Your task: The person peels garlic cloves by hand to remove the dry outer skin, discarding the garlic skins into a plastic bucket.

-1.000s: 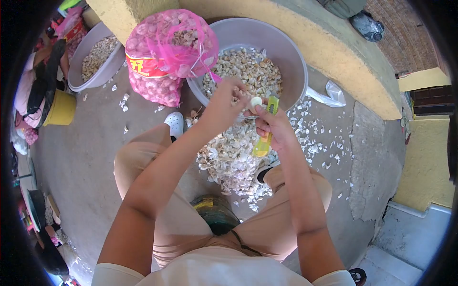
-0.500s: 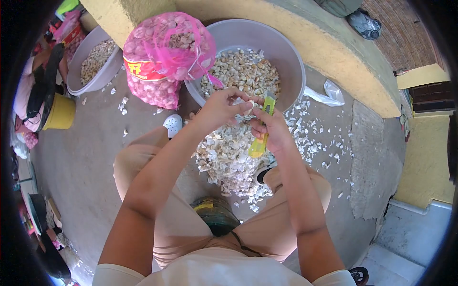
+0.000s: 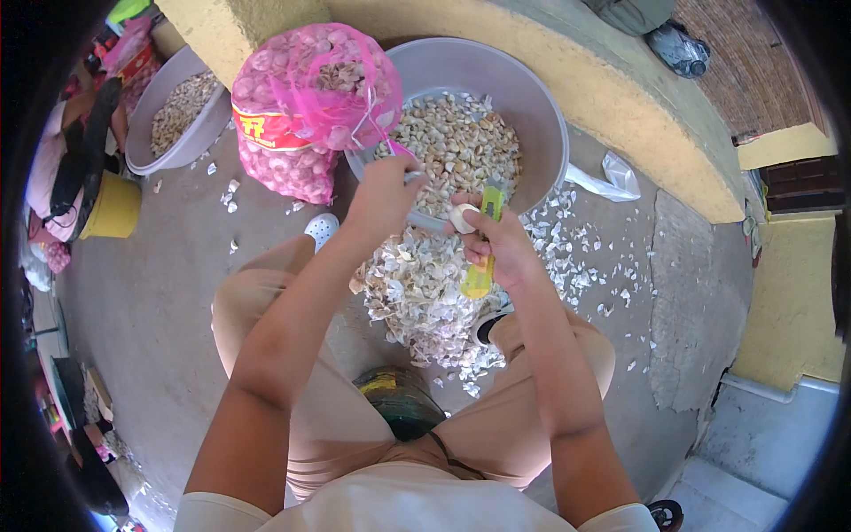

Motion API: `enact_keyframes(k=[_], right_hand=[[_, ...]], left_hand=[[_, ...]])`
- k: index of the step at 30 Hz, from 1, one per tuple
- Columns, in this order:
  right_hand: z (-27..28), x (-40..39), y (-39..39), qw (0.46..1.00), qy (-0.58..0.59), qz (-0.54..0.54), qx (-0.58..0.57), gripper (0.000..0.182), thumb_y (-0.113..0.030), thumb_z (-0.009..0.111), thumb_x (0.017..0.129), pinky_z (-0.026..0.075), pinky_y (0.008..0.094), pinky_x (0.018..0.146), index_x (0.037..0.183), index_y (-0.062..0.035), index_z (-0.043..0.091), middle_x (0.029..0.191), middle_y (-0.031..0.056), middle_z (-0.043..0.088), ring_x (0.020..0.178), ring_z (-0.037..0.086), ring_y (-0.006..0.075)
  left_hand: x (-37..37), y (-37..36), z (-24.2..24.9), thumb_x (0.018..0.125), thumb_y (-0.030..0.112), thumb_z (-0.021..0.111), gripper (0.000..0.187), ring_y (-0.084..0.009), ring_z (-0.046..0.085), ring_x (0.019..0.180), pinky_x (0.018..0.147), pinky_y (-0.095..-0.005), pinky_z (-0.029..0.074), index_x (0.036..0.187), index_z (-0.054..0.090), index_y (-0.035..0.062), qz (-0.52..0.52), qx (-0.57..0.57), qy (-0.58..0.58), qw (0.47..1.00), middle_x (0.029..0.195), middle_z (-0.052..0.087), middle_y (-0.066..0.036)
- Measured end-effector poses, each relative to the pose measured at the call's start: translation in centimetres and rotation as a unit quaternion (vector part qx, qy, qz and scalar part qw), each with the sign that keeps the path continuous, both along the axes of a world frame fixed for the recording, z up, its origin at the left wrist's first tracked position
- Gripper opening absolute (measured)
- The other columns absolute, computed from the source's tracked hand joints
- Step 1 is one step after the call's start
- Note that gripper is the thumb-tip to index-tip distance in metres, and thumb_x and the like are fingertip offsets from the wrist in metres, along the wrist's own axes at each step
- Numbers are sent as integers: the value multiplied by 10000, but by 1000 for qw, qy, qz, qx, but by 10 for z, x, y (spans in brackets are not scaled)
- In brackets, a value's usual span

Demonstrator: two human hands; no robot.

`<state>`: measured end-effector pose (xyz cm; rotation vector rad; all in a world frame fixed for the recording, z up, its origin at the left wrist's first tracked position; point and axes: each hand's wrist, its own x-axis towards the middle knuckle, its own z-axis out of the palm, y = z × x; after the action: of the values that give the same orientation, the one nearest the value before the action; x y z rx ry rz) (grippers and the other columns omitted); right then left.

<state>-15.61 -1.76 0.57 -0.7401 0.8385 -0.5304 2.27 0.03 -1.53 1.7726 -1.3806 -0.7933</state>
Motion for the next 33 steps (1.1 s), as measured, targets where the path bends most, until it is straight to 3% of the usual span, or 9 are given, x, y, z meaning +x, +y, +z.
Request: enact_keyframes(k=[2, 11, 14, 17, 20, 25, 27, 29, 33], right_hand=[[-1, -3, -1, 1000, 1, -1, 8, 280, -94, 490, 792, 326, 178, 381, 1058, -8, 481, 750, 133, 573, 400, 324, 23], [-25, -7, -10, 924, 304, 203, -116, 353, -203, 545, 766, 316, 226, 343, 1050, -10, 464, 659, 101, 572, 410, 402, 82], [-21, -9, -24, 935, 314, -87, -141, 415, -142, 504, 775, 308, 209, 336, 1154, -27, 379, 781, 127, 592, 395, 340, 54], [-7, -18, -39, 956, 217, -179, -80, 483, -148, 509, 784, 311, 210, 342, 1204, -22, 308, 819, 132, 599, 406, 338, 53], [6, -9, -30, 969, 202, -105, -94, 452, -143, 513, 786, 317, 208, 354, 1182, -12, 338, 822, 131, 604, 403, 323, 47], [4, 1, -27, 967, 227, -30, -116, 372, -112, 498, 786, 332, 208, 364, 1130, -6, 406, 796, 125, 606, 402, 326, 42], [4, 4, -26, 968, 224, -24, -112, 334, -107, 494, 792, 337, 207, 365, 1104, -3, 433, 783, 119, 608, 404, 331, 39], [7, 7, -25, 969, 220, -21, -113, 296, -110, 491, 804, 342, 204, 367, 1077, 0, 456, 773, 113, 609, 407, 339, 35], [0, 5, -29, 966, 206, 3, -157, 293, -164, 508, 820, 346, 198, 345, 1060, 4, 484, 736, 86, 611, 402, 400, 48]], left_hand=[[6, -1, 10, 718, 165, 613, 227, -304, 576, 682, 625, -372, 437, 825, 579, -32, 49, 31, 2, 998, 707, 573, -184], [12, 14, -49, 679, 108, 600, 241, -297, 557, 852, 749, -372, 424, 903, 584, 24, -307, 191, -159, 919, 834, 573, -190], [4, 23, -15, 690, 109, 590, 343, -305, 521, 928, 805, -374, 409, 1024, 536, 51, -393, 103, -81, 910, 980, 537, -178], [8, 17, -27, 706, 113, 581, 409, -309, 484, 991, 851, -383, 389, 1101, 483, 68, -297, 51, -130, 945, 1070, 493, -165], [22, 8, -9, 740, 122, 543, 338, -298, 472, 1022, 869, -397, 375, 1065, 501, 41, -208, 142, -188, 949, 1043, 503, -172], [73, -52, -23, 741, 98, 485, 219, -306, 558, 850, 753, -410, 445, 912, 583, 3, -201, 189, -440, 855, 850, 575, -169], [86, -69, 23, 718, 84, 483, 190, -320, 577, 792, 713, -423, 459, 827, 606, -9, -139, 222, -342, 903, 782, 589, -181], [139, -119, -57, 712, 84, 469, 191, -318, 575, 834, 727, -418, 456, 784, 613, -20, -112, 115, -462, 872, 810, 593, -202], [166, -148, -89, 704, 84, 459, 197, -322, 573, 836, 722, -401, 459, 751, 622, -15, -178, 59, -513, 838, 814, 599, -201]])
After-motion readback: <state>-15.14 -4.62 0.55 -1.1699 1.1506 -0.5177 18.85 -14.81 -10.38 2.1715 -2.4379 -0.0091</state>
